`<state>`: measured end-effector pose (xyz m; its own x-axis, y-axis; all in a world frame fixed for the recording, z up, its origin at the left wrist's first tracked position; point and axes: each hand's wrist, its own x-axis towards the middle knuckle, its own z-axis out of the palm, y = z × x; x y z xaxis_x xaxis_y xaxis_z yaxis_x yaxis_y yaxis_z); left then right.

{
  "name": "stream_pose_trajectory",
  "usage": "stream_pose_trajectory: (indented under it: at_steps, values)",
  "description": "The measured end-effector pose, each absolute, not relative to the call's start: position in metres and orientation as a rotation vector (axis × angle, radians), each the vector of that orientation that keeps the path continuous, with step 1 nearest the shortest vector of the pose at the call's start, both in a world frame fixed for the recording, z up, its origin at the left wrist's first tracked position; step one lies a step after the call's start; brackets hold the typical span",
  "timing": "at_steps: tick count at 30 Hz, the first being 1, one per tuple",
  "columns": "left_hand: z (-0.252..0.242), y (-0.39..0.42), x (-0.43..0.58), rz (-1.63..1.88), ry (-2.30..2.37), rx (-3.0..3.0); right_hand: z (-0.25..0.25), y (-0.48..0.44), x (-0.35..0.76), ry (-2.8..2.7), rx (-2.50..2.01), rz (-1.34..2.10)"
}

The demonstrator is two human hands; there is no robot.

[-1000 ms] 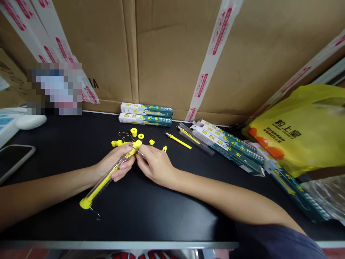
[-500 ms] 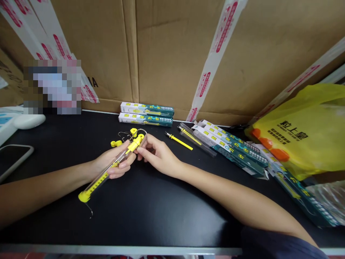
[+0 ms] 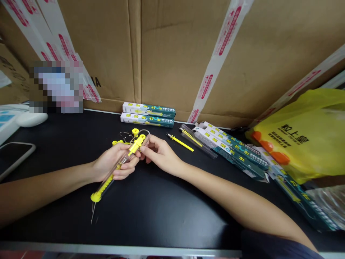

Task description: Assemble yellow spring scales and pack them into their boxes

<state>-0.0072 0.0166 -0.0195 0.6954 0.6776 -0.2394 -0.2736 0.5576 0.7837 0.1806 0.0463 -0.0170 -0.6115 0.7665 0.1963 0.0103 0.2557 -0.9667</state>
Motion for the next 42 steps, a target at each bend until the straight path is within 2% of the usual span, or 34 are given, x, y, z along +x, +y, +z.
stream_pose_trajectory:
  at_steps: [7,22,28,33,42]
  values:
    - [-0.012,0.011,-0.006,0.750,0.687,1.139,0.006,0.060,0.200,-2.072,-0.584,1.273]
    - [-0.012,0.008,-0.009,0.511,0.761,1.355,0.023,0.061,0.210,-2.457,-0.472,0.762]
    - [-0.013,0.014,-0.018,0.271,0.658,1.316,0.016,0.057,0.210,-2.515,-0.521,0.946]
    - [-0.014,0.017,-0.018,0.343,0.612,1.258,0.020,0.056,0.210,-2.454,-0.552,1.122]
    - [-0.008,0.021,-0.022,0.281,0.463,1.012,0.036,0.055,0.216,-2.483,-0.617,1.036]
